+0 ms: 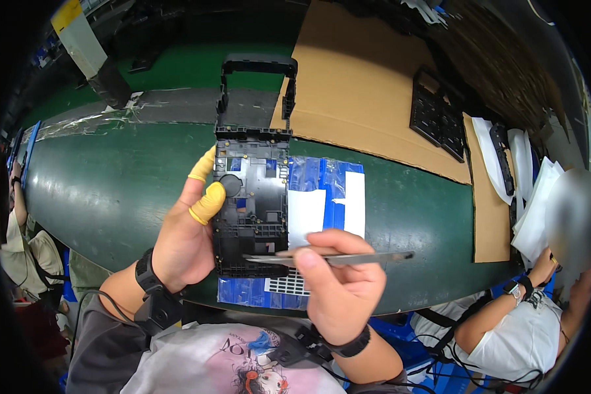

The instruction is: Assemble small plastic components into a black housing using tweezers and manual precision.

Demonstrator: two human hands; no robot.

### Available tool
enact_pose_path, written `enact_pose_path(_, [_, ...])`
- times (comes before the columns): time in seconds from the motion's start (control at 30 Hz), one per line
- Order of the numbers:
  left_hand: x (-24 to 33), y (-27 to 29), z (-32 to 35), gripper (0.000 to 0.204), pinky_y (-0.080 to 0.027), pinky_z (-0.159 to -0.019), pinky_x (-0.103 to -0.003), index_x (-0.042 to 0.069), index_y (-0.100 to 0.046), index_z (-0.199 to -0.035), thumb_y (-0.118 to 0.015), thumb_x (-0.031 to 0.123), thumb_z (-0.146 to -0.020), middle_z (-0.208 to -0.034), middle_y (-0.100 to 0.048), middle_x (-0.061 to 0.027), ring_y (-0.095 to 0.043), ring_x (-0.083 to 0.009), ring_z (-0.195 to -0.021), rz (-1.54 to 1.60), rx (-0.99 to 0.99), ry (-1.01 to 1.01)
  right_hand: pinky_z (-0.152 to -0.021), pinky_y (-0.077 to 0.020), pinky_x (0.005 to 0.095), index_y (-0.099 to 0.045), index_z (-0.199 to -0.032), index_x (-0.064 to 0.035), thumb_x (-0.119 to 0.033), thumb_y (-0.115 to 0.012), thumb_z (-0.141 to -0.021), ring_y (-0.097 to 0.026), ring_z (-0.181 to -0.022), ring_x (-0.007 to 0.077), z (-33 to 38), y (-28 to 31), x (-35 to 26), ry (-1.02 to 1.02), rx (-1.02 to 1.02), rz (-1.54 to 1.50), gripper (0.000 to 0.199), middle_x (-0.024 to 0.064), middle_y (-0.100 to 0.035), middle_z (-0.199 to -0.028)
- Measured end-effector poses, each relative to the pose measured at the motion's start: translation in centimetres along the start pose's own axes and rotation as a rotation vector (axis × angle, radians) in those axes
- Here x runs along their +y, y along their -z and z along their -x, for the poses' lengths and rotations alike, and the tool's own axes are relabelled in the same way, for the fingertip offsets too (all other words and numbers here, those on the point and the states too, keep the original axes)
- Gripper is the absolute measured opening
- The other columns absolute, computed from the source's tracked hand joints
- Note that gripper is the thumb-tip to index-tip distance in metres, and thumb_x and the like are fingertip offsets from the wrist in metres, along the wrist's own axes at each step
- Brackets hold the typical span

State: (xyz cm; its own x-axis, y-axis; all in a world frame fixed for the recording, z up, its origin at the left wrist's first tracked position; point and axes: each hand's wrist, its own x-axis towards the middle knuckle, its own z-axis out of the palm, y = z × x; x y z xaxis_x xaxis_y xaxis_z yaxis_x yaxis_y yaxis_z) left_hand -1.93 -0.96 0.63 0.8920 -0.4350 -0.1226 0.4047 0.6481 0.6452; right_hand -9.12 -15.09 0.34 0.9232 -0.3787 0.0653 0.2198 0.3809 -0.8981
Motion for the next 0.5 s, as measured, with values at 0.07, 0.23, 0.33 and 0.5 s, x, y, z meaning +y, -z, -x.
enact_pose_path(0.07, [-0.1, 0.1, 0.2, 0.049, -0.041, -0.084, -0.034, 0.013, -0.017, -0.127, -0.042, 0.013, -0.085, -0.117, -0.039, -0.0094, -0.044, -0.0186, -0.103, 0.006, -0.001, -0.004, -0.055, -0.0408, 0.0180, -0.051, -0.091, 0.0044, 0.004, -0.058, -0.071, -0.053, -0.063, 0.0092, -0.4, -0.9, 0.9, -0.039, -0.044, -0.018, 0.021, 0.0085, -0.057, -0.073])
enact_pose_path(0.23, [0.0, 0.4, 0.3, 0.051, -0.039, -0.085, -0.031, 0.013, -0.019, -0.127, -0.045, 0.011, -0.083, -0.116, -0.039, -0.0077, -0.043, -0.0163, -0.102, 0.031, 0.001, -0.011, -0.059, -0.0419, 0.0187, -0.051, -0.092, 0.0044, 0.004, -0.057, -0.072, -0.053, -0.065, 0.0095, -0.9, -1.4, 1.5, -0.050, -0.060, 0.015, 0.020, 0.0083, -0.057, -0.076])
enact_pose_path(0.33, [0.0, 0.4, 0.3, 0.051, -0.038, -0.085, -0.030, 0.012, -0.020, -0.127, -0.046, 0.010, -0.083, -0.115, -0.040, -0.0071, -0.043, -0.0155, -0.101, 0.031, 0.008, -0.010, -0.059, -0.0420, 0.0188, -0.051, -0.091, 0.0040, 0.002, -0.058, -0.072, -0.053, -0.065, 0.0091, -1.1, -1.3, 1.4, -0.026, -0.067, 0.055, 0.020, 0.0076, -0.057, -0.075])
enact_pose_path(0.5, [-0.1, 0.6, 0.3, 0.050, -0.038, -0.085, -0.030, 0.012, -0.020, -0.126, -0.045, 0.010, -0.083, -0.114, -0.041, -0.0070, -0.043, -0.0152, -0.101, 0.036, -0.003, -0.024, -0.059, -0.0425, 0.0194, -0.051, -0.092, 0.0040, 0.002, -0.059, -0.072, -0.053, -0.065, 0.0096, -1.3, -1.3, 1.6, -0.020, -0.066, 0.043, 0.022, 0.0078, -0.057, -0.074])
